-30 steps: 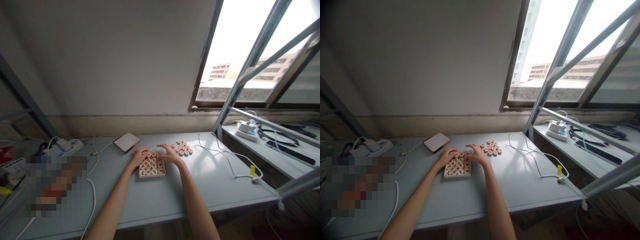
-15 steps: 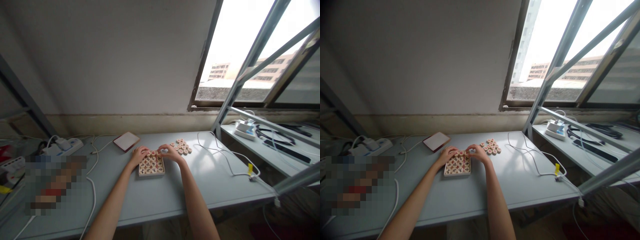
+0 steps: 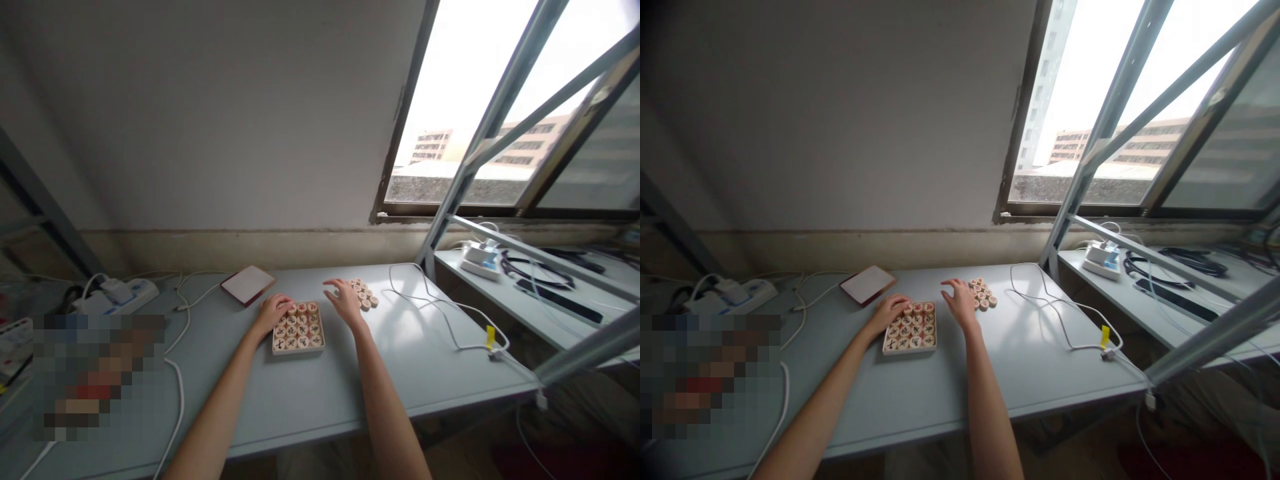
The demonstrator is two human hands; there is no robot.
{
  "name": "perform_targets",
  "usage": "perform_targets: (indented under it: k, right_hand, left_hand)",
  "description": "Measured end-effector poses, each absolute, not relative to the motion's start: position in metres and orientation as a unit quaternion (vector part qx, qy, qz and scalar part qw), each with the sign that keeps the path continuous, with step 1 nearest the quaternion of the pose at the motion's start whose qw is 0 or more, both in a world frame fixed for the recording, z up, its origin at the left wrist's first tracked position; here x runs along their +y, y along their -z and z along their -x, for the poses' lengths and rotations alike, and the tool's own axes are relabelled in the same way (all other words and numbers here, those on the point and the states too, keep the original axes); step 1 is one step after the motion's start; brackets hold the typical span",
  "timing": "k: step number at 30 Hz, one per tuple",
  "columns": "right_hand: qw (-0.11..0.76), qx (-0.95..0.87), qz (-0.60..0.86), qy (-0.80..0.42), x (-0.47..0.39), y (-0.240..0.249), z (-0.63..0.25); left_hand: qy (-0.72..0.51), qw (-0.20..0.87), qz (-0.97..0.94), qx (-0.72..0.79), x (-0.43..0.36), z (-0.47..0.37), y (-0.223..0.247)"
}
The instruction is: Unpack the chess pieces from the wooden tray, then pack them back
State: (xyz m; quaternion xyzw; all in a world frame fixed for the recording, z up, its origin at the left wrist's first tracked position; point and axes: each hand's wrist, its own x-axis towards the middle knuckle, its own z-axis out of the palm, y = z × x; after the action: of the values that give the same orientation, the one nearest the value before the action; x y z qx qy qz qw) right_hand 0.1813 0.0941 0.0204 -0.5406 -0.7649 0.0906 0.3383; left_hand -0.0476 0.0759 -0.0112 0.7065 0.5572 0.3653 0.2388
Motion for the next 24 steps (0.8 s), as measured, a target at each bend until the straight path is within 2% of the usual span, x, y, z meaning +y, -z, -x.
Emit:
perform_targets:
  k: [4,8,10,13,15,18,21,24]
  right_hand:
    - [0.277,-0.700,0.655,0.065,0.097,-0.012,-0.189]
    - [0.224,-0.725,0.647,0.083,0.097,-0.001,-0.188]
    - [0.226,-0.734,0.636,0.076,0.096,-0.002,-0.186]
    - [0.259,-0.730,0.631,0.052,0.093,-0.010,-0.183]
    - [0.310,-0.721,0.619,0.025,0.092,-0.019,-0.179]
    - [0.387,-0.755,0.522,-0.083,0.086,-0.031,-0.165]
    - [0.360,-0.823,0.388,-0.206,0.074,-0.038,-0.144]
    - [0.294,-0.869,0.339,-0.209,0.062,-0.038,-0.126]
  left_hand:
    - [-0.393,0.244,-0.695,0.550,0.079,0.048,0.015]
    - [-0.475,0.133,-0.647,0.582,0.078,0.059,0.009]
    - [-0.471,0.130,-0.626,0.607,0.075,0.072,0.002]
    - [-0.370,0.262,-0.645,0.615,0.065,0.092,-0.008]
    - [-0.277,0.368,-0.662,0.591,0.057,0.099,-0.013]
    - [-0.170,0.467,-0.680,0.540,0.045,0.098,-0.020]
    - [-0.127,0.501,-0.701,0.491,0.039,0.091,-0.026]
    - [-0.126,0.477,-0.718,0.490,0.038,0.086,-0.027]
